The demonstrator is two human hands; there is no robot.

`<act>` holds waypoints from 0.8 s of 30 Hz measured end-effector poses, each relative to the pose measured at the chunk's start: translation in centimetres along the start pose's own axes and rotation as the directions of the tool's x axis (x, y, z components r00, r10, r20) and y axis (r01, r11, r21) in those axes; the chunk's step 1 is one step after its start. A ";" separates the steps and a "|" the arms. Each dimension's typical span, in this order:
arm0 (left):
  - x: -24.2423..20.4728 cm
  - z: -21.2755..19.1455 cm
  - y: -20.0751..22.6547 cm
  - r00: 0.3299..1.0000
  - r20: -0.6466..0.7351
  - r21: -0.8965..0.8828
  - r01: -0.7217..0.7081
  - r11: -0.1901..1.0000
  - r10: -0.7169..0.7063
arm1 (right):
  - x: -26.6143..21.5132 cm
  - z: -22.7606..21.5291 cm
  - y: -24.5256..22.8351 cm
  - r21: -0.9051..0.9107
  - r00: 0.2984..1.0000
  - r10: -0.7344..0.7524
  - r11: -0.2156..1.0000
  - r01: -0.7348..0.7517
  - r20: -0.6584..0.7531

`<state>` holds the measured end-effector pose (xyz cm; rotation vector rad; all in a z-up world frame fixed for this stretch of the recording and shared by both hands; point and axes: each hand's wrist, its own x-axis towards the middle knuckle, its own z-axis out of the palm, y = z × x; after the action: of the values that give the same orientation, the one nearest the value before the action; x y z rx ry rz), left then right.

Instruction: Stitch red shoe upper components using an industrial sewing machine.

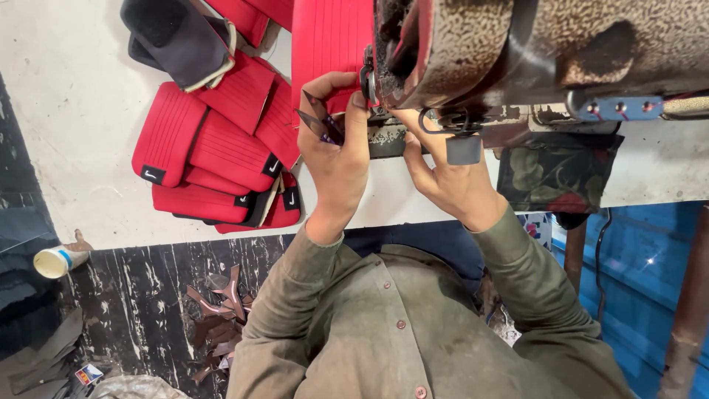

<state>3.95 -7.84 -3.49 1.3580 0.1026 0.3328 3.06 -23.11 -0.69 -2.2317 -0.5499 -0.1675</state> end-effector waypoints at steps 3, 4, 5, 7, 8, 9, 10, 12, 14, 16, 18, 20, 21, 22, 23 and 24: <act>0.2 0.4 -0.2 1.000 -0.024 -0.002 0.003 1.000 -0.003 | 0.0 0.1 0.2 0.002 1.000 0.003 1.000 -0.003 -0.012; 0.2 0.5 -0.1 0.999 -0.036 -0.013 0.024 1.000 -0.024 | 0.0 0.2 0.2 0.009 1.000 -0.002 1.000 0.002 -0.022; 0.2 0.5 -0.3 0.999 -0.037 -0.012 0.024 1.000 -0.024 | -0.1 0.2 0.3 0.010 1.000 -0.002 1.000 0.002 -0.022; 0.3 0.7 -0.5 0.998 -0.050 -0.021 0.022 1.000 -0.023 | -0.1 0.2 0.4 -0.012 0.999 -0.015 1.000 0.014 -0.039; 0.4 0.7 -0.6 0.999 -0.049 -0.022 0.022 1.000 -0.023 | -0.2 0.2 0.5 -0.013 0.999 -0.015 1.000 0.015 -0.040; 0.4 0.9 -0.7 0.998 -0.054 -0.012 0.017 1.000 -0.018 | -0.4 0.1 0.6 -0.037 1.000 -0.001 0.999 0.000 -0.026; 0.4 1.0 -0.8 0.998 -0.059 -0.003 0.012 1.000 -0.012 | -0.5 0.1 0.8 -0.061 1.000 0.013 0.998 -0.014 -0.014; 0.4 1.1 -1.2 0.998 -0.066 0.006 -0.006 1.000 0.007 | -0.6 0.1 1.0 -0.069 1.000 0.027 0.997 -0.027 -0.001; 0.4 1.2 -1.1 0.997 -0.073 0.017 -0.026 1.000 0.027 | -0.7 0.3 1.0 -0.077 0.999 0.041 0.996 -0.040 0.010; 0.5 1.4 -0.5 0.991 -0.108 -0.055 0.069 0.996 -0.075 | -0.8 0.5 0.8 -0.020 1.000 0.026 0.999 -0.026 -0.014; 0.5 1.1 -0.8 0.995 -0.096 -0.035 0.030 0.999 -0.034 | -0.9 0.9 1.0 -0.007 0.999 0.006 1.000 -0.006 -0.035; 0.2 1.0 -0.8 0.997 -0.083 -0.019 -0.007 1.000 0.006 | -1.1 0.8 0.8 0.003 0.998 -0.012 1.000 0.012 -0.055; 0.4 1.0 -0.7 0.997 -0.080 -0.024 -0.008 1.000 0.006 | -0.9 0.6 0.7 -0.013 0.998 -0.019 1.000 0.018 -0.066; 0.5 1.1 -0.7 0.997 -0.078 -0.029 -0.009 1.000 0.007 | -0.7 0.4 0.7 -0.029 0.997 -0.025 0.999 0.023 -0.077; 0.5 1.0 -0.7 0.997 -0.078 -0.029 -0.008 1.000 0.005 | -0.6 0.3 0.4 -0.028 0.997 -0.024 0.999 0.022 -0.076; 0.4 0.9 -0.8 0.998 -0.064 -0.008 -0.018 1.000 0.017 | -0.6 0.1 0.3 -0.023 0.998 -0.006 1.000 0.005 -0.064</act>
<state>4.74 -8.73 -3.99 1.3406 0.1426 0.3914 2.65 -23.34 -1.15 -2.2392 -0.5222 -0.2484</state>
